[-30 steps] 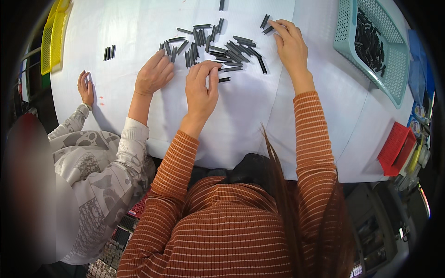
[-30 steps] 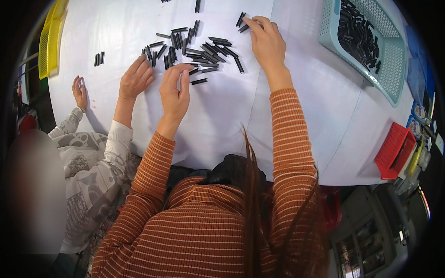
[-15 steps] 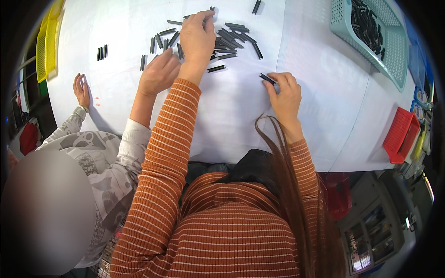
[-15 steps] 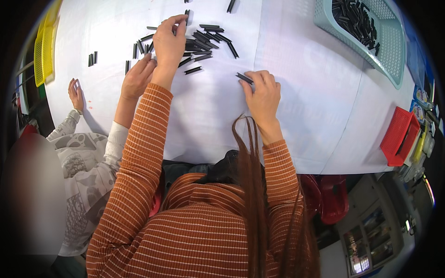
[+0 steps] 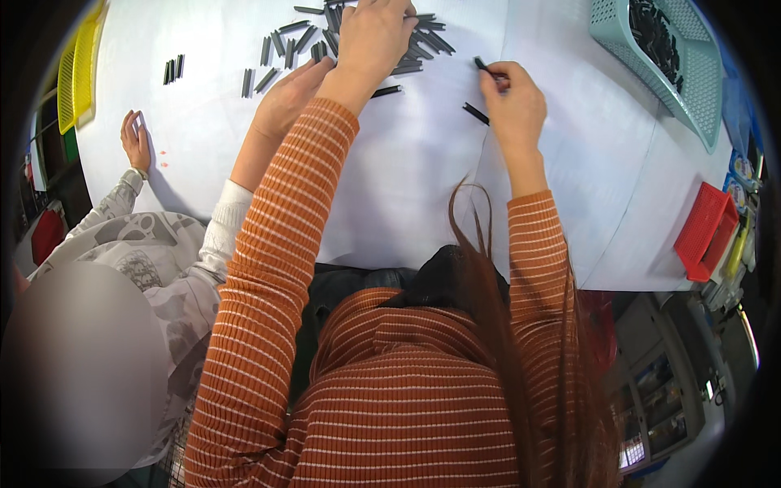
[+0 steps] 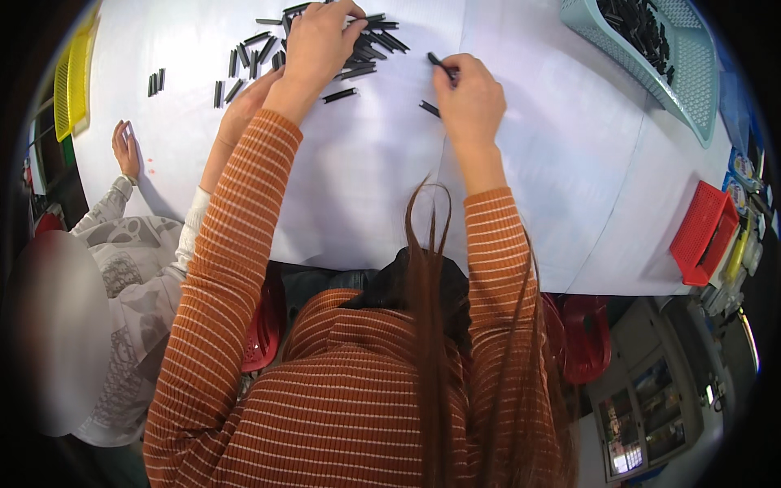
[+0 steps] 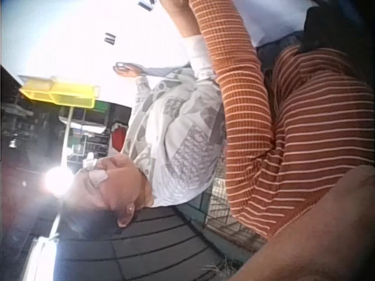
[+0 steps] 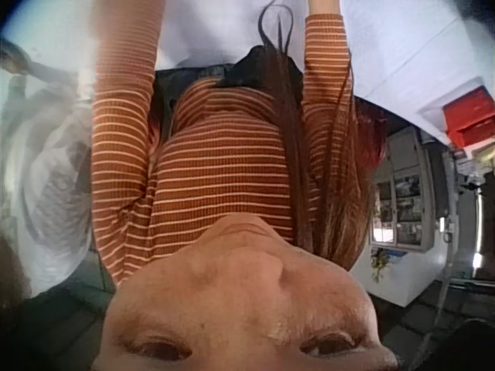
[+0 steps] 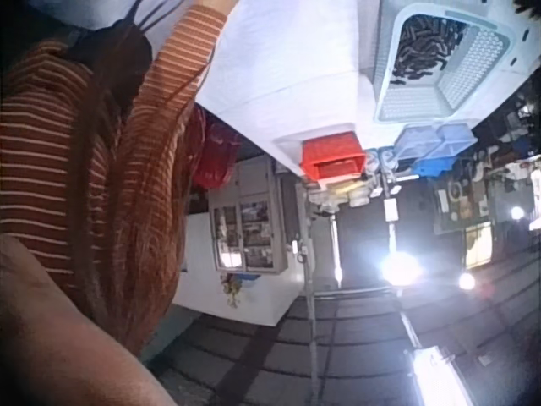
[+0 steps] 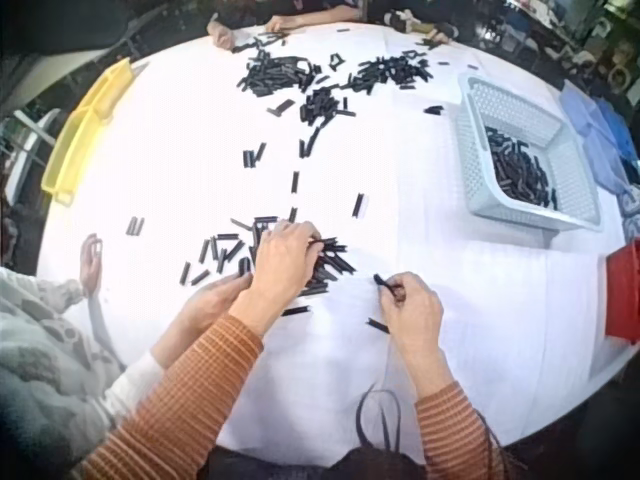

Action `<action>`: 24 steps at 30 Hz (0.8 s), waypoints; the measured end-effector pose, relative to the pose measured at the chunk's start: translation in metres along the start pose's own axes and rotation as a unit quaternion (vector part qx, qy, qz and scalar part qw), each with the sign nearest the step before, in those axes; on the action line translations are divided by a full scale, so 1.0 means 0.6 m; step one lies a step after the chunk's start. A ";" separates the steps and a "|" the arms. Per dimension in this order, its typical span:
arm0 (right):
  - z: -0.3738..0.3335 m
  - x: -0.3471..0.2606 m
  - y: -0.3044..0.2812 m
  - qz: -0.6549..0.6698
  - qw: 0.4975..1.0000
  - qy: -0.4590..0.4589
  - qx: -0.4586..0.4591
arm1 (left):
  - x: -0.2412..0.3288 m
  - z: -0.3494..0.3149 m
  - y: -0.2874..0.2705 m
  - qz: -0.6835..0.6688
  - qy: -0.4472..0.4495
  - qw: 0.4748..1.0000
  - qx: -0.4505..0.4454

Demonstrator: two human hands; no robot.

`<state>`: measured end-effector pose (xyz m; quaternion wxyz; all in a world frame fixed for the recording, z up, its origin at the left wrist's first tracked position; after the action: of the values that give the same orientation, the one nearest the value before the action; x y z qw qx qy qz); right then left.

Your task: The person repeatedly picks up small black plastic clips from a white table, separates them into small piles, and transfers them into a light blue basket. Another person at the same table performs similar sorting actions. The camera wearer continues this repetitive sorting throughout the clip.

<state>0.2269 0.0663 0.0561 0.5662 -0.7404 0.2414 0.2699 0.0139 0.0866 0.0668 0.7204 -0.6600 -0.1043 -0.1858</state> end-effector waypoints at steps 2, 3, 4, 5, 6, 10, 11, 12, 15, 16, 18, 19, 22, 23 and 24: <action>-0.008 0.014 -0.011 -0.011 1.000 0.008 -0.010 | 0.021 -0.019 -0.018 -0.068 -0.013 0.997 0.032; -0.011 0.020 -0.015 -0.018 1.000 0.012 -0.012 | 0.036 -0.040 -0.019 -0.097 -0.016 0.995 0.032; -0.016 0.022 -0.013 -0.025 1.000 -0.016 -0.003 | 0.050 -0.070 -0.014 -0.126 -0.018 0.991 0.033; -0.020 0.024 -0.009 -0.030 0.999 -0.044 0.006 | 0.063 -0.097 -0.010 -0.154 -0.021 0.987 0.033; -0.024 0.025 -0.005 -0.034 0.997 -0.072 0.014 | 0.075 -0.126 -0.004 -0.155 -0.027 0.987 0.029; -0.035 0.037 0.003 -0.013 0.996 -0.085 0.004 | 0.094 -0.203 0.031 -0.145 -0.039 0.989 0.017; -0.036 0.039 0.004 -0.013 0.995 -0.094 -0.001 | 0.094 -0.211 0.035 -0.138 -0.039 0.990 0.016; -0.038 0.041 0.004 -0.013 0.994 -0.104 -0.006 | 0.093 -0.216 0.038 -0.132 -0.040 0.990 0.010; -0.042 0.042 0.002 -0.006 0.995 -0.102 -0.018 | 0.094 -0.219 0.037 -0.130 -0.040 0.991 0.016; -0.044 0.043 -0.003 0.006 0.994 -0.105 -0.020 | 0.093 -0.222 0.035 -0.137 -0.054 0.989 0.024; -0.047 0.038 -0.019 0.032 0.993 -0.112 -0.022 | 0.090 -0.228 0.027 -0.149 -0.080 0.985 0.042; -0.051 0.037 -0.037 0.104 0.988 -0.090 -0.063 | 0.089 -0.234 0.022 -0.155 -0.088 0.983 0.036; -0.088 -0.024 -0.129 0.307 0.918 -0.106 -0.228 | 0.084 -0.267 -0.005 -0.161 -0.104 0.981 0.022; -0.115 -0.065 -0.169 0.356 0.867 -0.163 -0.309 | 0.082 -0.280 -0.011 -0.159 -0.107 0.981 0.022; -0.150 -0.107 -0.190 0.377 0.812 -0.248 -0.371 | 0.081 -0.293 -0.013 -0.158 -0.109 0.981 0.022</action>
<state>0.2664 0.0102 0.1992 0.1430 -0.6531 0.2344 0.7057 0.0384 -0.0939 0.0746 0.6808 -0.6353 -0.2892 -0.2222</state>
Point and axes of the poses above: each hand's wrist, its own z-axis towards the middle knuckle, its own y-axis out of the palm, x = y × z, the point moved 2 cm from there along z, towards the middle knuckle, and after that the axes turned 8 degrees about -x, right-handed, at the moved point
